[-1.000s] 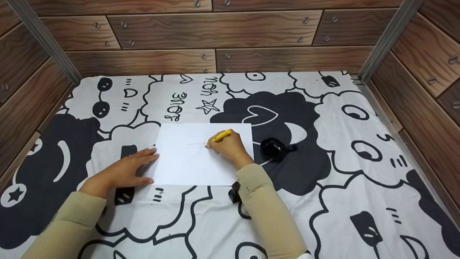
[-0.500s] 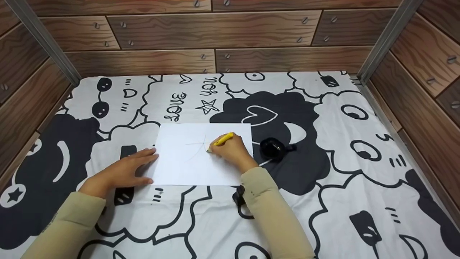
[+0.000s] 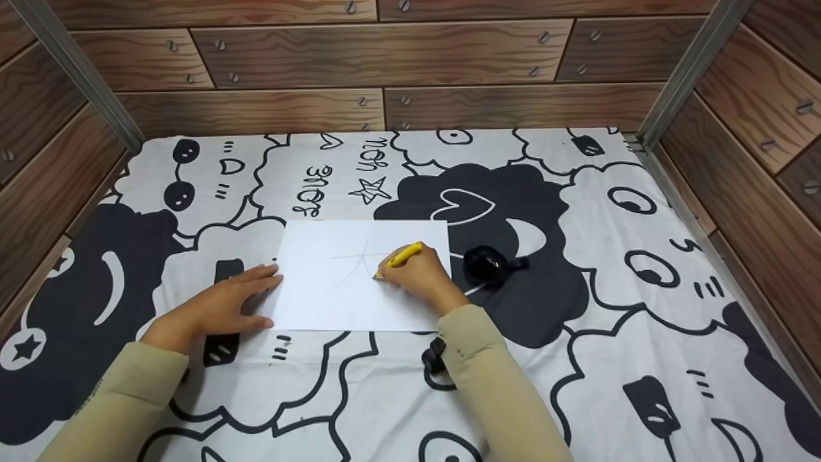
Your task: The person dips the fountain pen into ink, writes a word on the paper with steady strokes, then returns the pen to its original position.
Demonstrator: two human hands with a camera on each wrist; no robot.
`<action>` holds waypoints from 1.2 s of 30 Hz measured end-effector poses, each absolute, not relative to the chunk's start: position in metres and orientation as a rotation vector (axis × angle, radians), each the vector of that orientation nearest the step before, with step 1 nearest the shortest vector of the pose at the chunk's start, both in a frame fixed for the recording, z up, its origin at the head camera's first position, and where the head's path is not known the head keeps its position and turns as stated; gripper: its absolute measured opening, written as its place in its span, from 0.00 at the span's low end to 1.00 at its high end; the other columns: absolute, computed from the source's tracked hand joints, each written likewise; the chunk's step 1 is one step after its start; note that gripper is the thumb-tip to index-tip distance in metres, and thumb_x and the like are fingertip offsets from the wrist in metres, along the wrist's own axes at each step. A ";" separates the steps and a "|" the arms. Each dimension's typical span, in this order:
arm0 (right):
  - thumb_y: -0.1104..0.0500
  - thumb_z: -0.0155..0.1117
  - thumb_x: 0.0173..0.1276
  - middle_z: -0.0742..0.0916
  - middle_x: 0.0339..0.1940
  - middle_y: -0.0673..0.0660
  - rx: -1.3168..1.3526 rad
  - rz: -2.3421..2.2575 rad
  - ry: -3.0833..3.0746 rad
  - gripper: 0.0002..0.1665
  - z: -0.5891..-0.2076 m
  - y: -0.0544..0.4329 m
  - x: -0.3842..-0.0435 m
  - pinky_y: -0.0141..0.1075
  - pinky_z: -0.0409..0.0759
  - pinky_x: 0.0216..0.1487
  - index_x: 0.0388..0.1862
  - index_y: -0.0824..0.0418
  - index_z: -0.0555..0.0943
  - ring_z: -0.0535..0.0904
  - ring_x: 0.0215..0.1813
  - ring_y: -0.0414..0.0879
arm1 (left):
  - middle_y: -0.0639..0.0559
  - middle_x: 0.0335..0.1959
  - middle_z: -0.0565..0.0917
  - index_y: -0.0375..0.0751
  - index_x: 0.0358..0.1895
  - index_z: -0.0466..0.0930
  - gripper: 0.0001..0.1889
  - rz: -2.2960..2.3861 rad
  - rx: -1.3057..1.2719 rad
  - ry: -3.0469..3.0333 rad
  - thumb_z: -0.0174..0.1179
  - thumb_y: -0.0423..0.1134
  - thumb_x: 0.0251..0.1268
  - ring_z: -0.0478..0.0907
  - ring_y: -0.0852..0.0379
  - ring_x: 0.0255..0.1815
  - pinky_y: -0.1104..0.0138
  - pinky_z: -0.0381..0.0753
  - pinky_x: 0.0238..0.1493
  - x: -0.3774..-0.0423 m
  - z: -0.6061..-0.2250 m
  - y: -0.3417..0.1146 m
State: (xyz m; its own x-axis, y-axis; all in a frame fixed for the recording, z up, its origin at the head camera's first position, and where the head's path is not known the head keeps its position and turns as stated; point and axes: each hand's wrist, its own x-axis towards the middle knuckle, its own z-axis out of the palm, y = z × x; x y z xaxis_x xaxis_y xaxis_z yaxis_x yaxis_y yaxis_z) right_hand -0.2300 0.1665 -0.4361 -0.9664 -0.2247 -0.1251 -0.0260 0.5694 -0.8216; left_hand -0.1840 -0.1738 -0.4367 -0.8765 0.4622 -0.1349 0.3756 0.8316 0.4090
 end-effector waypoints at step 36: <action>0.54 0.69 0.60 0.84 0.24 0.49 -0.247 -1.202 2.629 0.08 -0.432 0.186 -0.214 0.32 0.74 0.28 0.36 0.56 0.87 0.76 0.26 0.42 | 0.45 0.72 0.61 0.39 0.69 0.66 0.39 0.557 0.669 2.789 0.68 0.48 0.55 0.53 0.45 0.73 0.49 0.56 0.69 -0.184 -0.437 -0.175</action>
